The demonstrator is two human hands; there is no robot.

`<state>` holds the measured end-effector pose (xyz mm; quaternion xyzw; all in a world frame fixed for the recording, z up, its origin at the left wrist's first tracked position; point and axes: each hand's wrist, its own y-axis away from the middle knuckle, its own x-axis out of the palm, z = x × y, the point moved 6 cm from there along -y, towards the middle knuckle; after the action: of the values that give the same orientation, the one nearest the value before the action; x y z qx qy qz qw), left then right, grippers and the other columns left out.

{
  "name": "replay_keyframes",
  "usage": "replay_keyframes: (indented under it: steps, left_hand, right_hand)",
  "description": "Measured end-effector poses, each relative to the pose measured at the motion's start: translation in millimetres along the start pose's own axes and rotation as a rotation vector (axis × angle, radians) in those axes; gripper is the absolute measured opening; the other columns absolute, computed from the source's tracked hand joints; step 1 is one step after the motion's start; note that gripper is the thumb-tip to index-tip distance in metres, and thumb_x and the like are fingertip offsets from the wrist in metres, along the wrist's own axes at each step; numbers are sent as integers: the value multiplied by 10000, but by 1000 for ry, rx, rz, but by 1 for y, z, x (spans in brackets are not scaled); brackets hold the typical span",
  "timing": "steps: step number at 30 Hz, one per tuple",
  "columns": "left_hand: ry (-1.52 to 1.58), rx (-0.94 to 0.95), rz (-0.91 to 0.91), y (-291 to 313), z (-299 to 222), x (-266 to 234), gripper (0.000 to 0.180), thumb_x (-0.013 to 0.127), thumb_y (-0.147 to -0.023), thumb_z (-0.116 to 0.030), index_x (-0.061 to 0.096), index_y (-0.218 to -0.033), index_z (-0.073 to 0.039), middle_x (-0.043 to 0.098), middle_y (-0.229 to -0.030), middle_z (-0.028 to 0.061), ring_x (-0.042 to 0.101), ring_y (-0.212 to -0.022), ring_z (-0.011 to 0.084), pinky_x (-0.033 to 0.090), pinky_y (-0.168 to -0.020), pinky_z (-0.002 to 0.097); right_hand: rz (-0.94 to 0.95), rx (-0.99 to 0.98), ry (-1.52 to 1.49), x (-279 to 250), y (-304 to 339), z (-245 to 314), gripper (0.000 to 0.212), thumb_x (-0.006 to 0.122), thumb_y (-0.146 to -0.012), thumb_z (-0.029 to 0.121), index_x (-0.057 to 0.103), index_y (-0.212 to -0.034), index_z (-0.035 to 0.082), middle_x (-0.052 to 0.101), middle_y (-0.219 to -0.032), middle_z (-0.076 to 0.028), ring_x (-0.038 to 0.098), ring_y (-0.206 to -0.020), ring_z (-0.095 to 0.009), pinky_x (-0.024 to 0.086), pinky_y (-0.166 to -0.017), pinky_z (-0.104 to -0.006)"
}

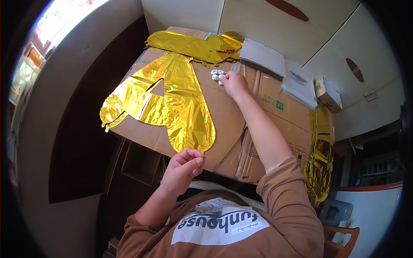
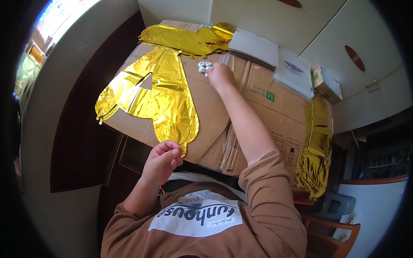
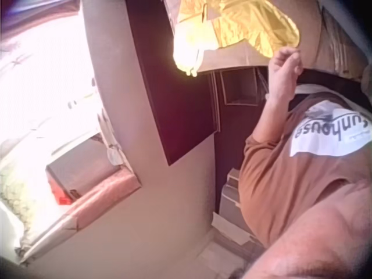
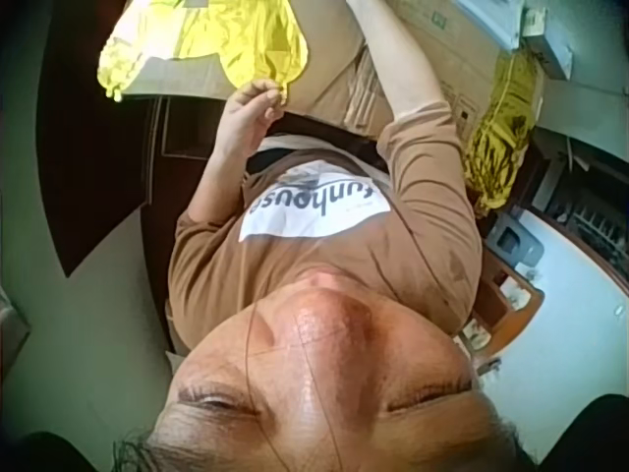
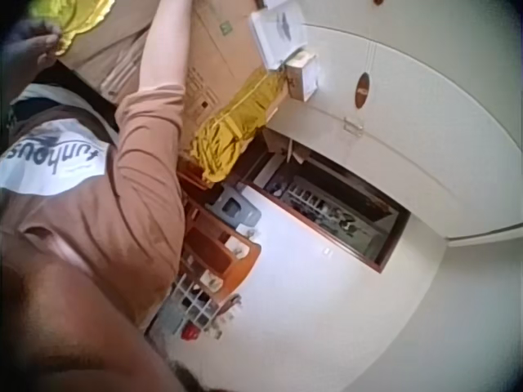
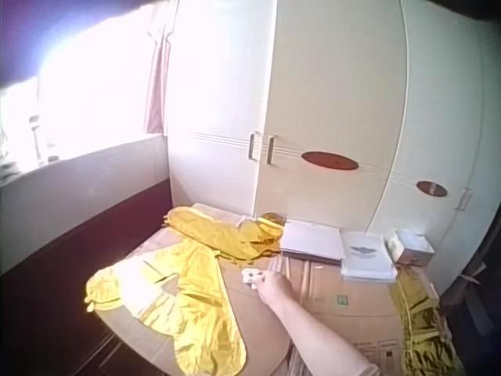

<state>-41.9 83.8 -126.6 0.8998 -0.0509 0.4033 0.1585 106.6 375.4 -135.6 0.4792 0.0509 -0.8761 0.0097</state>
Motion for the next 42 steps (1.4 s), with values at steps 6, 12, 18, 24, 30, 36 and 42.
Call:
replay_keyframes:
  steps: [6, 12, 18, 24, 30, 36, 42]
  left_hand:
    - [-93, 8, 45, 1, 1, 1, 78, 594, -869, -39, 596, -943, -13, 595, -814, 47, 467, -631, 92, 390, -601, 231]
    - [-452, -110, 31, 33, 5, -23, 89, 622, -853, -39, 642, -926, 9, 632, -770, 44, 570, -677, 89, 447, -625, 209]
    - [-1216, -234, 122, 29, 50, -51, 154, 639, -848, -121, 658, -884, 28, 638, -730, 33, 569, -703, 63, 472, -645, 239]
    - [-1680, -151, 262, 6, 119, -106, 250, 697, -763, -162, 691, -970, -22, 684, -839, 137, 666, -768, 229, 516, -708, 324]
    - [-1712, -220, 358, -2, 135, -126, 229, 698, -732, -168, 711, -919, -38, 692, -843, 145, 673, -793, 261, 520, -735, 340]
    - [-1777, -190, 456, -5, 136, -123, 172, 666, -712, -183, 726, -819, -63, 685, -835, 141, 658, -798, 305, 519, -744, 371]
    - [-1664, -93, 385, -8, 117, -121, 163, 654, -744, -156, 724, -848, -51, 682, -823, 153, 660, -776, 301, 516, -732, 367]
  right_hand:
    - [-16, 36, -251, -12, 6, -32, 258, 641, -827, 306, 693, -891, 61, 684, -842, -146, 666, -804, -270, 519, -735, -375]
    - [115, -285, -357, -88, 193, 6, 156, 612, -879, 148, 659, -873, -1, 656, -775, -73, 616, -734, -117, 489, -675, -267]
    - [510, -78, -371, -5, 374, -76, 140, 644, -787, 159, 672, -846, 35, 641, -802, -134, 632, -747, -280, 504, -690, -349]
    - [602, 145, -458, 112, 388, -156, 239, 681, -805, 244, 687, -906, 28, 686, -852, -120, 654, -778, -207, 508, -716, -327]
    - [681, 29, -530, 141, 383, -124, 267, 690, -780, 274, 686, -884, 29, 683, -848, -135, 661, -787, -242, 512, -715, -348]
    - [616, -108, -478, 141, 373, -97, 246, 685, -769, 266, 688, -879, 45, 673, -857, -139, 652, -794, -260, 512, -709, -355]
    - [561, -169, -474, 149, 364, -79, 223, 684, -764, 257, 697, -857, 55, 677, -841, -138, 657, -767, -263, 509, -688, -355]
